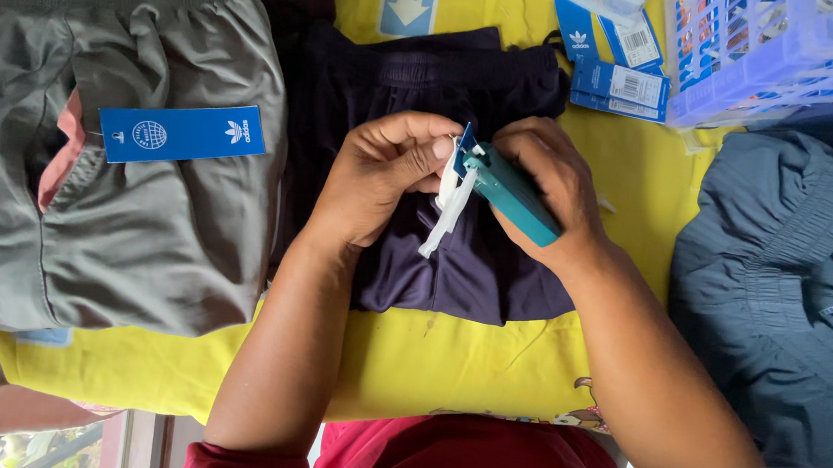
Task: The person attaches blue tags to a pair of dark shorts using a teal handheld stapler. They then pick up a clear plastic bag, insert a white glue stick into the stapler, and continue stapling tags onto the shorts. Finally, they fold the shorts and place them on a pile of other folded garments.
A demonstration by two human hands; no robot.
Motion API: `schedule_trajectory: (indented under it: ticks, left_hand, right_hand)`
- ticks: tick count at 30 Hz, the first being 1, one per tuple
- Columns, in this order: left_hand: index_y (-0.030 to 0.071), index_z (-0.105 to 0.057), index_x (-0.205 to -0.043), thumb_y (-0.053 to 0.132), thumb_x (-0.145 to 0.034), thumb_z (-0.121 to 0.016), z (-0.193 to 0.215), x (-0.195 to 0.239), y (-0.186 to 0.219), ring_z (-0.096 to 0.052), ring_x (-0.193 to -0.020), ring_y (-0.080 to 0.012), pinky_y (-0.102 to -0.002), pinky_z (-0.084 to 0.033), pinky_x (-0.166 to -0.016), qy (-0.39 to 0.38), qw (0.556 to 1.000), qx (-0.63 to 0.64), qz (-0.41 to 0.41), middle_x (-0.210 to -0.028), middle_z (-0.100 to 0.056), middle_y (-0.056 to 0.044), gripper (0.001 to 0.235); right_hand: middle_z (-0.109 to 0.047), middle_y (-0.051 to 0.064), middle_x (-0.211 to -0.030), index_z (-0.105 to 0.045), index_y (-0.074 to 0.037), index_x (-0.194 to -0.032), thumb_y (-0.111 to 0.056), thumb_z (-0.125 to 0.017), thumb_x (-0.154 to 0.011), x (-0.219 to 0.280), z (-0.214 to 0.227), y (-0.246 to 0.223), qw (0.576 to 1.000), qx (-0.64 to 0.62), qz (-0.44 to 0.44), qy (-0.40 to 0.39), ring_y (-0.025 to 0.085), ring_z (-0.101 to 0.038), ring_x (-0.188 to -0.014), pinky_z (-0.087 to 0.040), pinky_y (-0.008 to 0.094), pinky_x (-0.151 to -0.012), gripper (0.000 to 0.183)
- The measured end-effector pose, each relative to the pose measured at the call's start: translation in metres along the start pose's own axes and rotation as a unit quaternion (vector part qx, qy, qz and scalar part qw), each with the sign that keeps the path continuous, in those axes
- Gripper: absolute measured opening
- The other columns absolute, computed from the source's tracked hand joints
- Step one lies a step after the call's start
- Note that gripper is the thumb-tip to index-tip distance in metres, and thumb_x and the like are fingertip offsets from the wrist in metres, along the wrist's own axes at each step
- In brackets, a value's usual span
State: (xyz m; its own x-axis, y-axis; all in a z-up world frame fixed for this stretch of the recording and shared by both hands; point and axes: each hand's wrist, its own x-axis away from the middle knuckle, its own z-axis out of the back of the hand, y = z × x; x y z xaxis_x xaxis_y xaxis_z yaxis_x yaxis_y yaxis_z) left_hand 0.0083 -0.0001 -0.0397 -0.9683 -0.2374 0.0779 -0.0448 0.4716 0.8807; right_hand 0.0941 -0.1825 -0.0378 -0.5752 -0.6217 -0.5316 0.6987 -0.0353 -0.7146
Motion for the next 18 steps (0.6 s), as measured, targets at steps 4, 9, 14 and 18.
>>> schedule_trajectory:
  ticks: [4, 9, 14, 18]
  left_hand:
    - [-0.004, -0.072, -0.108, 0.007, -0.088, -0.076, -0.003, 0.003, 0.008, -0.074, -0.074, -0.0166, -0.027, -0.067, -0.068, -0.01, 0.999, -0.037, -0.006, -0.081, -0.072, -0.013, 0.023]
    - [-0.001, -0.074, -0.107, 0.006, -0.085, -0.079, 0.003, 0.001, 0.005, -0.072, -0.072, -0.0119, -0.022, -0.066, -0.067, -0.035, 0.996, -0.077, -0.002, -0.079, -0.07, -0.009, 0.024]
    - [0.003, -0.072, -0.115, 0.003, -0.084, -0.08, -0.005, 0.005, 0.019, -0.068, -0.071, -0.01, -0.023, -0.064, -0.067, -0.085, 0.989, -0.118, -0.006, -0.079, -0.068, -0.008, 0.033]
    - [0.005, -0.072, -0.118, 0.003, -0.082, -0.082, -0.006, 0.003, 0.022, -0.065, -0.071, -0.0096, -0.023, -0.062, -0.066, -0.104, 0.984, -0.14, -0.021, -0.078, -0.069, -0.009, 0.037]
  right_hand:
    - [-0.062, 0.012, -0.095, -0.063, -0.006, -0.093, -0.033, -0.061, -0.096, 0.0, 0.004, -0.002, 0.999, -0.018, -0.022, -0.033, 0.035, -0.061, -0.085, -0.05, 0.042, -0.08, 0.027]
    - [-0.061, 0.008, -0.09, -0.062, -0.009, -0.09, -0.025, -0.06, -0.094, 0.0, 0.002, 0.003, 0.997, -0.032, -0.038, -0.053, 0.031, -0.061, -0.083, -0.049, 0.039, -0.078, 0.016]
    - [-0.059, 0.007, -0.084, -0.061, -0.009, -0.088, -0.013, -0.059, -0.091, -0.003, 0.002, 0.005, 0.995, -0.058, -0.041, -0.064, 0.031, -0.059, -0.079, -0.049, 0.039, -0.074, 0.006]
    - [-0.058, 0.009, -0.081, -0.061, -0.006, -0.089, -0.007, -0.06, -0.087, -0.005, 0.004, -0.001, 0.994, -0.061, -0.053, -0.067, 0.031, -0.06, -0.08, -0.049, 0.04, -0.075, 0.002]
